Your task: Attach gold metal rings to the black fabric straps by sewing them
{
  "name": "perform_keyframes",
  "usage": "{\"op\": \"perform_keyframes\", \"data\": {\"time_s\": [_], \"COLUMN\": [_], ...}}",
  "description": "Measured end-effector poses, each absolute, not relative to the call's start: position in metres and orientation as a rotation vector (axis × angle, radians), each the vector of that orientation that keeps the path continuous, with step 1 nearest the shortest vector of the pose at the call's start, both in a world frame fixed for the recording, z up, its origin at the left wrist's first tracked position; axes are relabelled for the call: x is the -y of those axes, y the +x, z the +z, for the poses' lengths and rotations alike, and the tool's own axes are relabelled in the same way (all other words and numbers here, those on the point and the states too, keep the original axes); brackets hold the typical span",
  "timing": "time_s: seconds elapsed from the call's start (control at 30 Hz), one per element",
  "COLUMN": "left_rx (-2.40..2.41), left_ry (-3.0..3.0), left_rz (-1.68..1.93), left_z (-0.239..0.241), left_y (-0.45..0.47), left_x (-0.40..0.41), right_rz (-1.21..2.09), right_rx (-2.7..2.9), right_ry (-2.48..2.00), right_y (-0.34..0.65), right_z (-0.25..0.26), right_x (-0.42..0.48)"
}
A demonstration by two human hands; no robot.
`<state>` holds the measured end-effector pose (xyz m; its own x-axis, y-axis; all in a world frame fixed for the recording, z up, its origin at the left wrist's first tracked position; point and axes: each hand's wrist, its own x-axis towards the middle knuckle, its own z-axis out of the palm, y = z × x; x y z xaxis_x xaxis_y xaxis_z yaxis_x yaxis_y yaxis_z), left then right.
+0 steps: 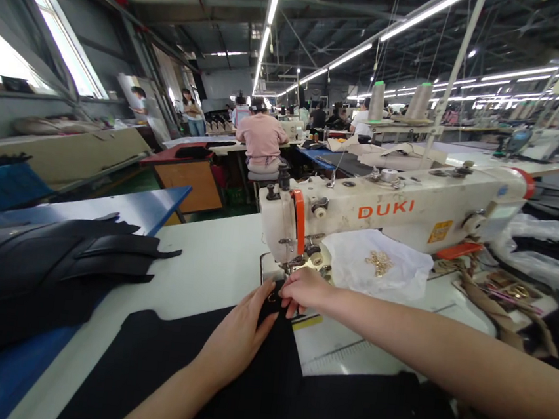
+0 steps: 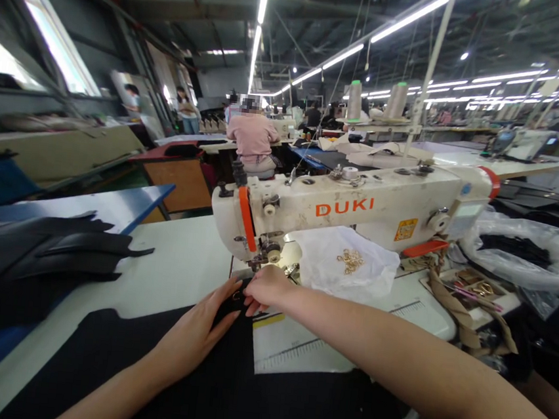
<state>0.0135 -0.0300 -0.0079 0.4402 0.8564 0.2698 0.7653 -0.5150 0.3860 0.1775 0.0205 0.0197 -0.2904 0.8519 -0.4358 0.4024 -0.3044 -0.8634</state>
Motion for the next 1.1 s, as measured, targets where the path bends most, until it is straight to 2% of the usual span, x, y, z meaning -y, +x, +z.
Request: {"op": "perform_keyframes", "data": {"time_s": [0.33,0.7,0.9,1.1], "left_rx": [-1.215,-1.215,-1.253,-1.259], "left_ry": [2.760,2.848,2.872,2.898], "left_rz": [0.947,0.847,0.755,0.721], "left_z": [-0.004,0.002,0.001,0.002], "left_y": [0.020,0.029,0.030,0.030], "left_x": [0.010,0.010,0.007,0.007], "right_rz": [1.618,1.523,1.246,0.753], "right_rx": [1.561,1.717,1.988,2.366], "right_ry": [-1.724,-1.746,-1.624,-1.320], "right_y": [0.174,0.174,0.184,0.221], "right_z": [0.033,0.025,0.020,0.020], "right_x": [-0.020,-0.026,-0.026,0.010]}}
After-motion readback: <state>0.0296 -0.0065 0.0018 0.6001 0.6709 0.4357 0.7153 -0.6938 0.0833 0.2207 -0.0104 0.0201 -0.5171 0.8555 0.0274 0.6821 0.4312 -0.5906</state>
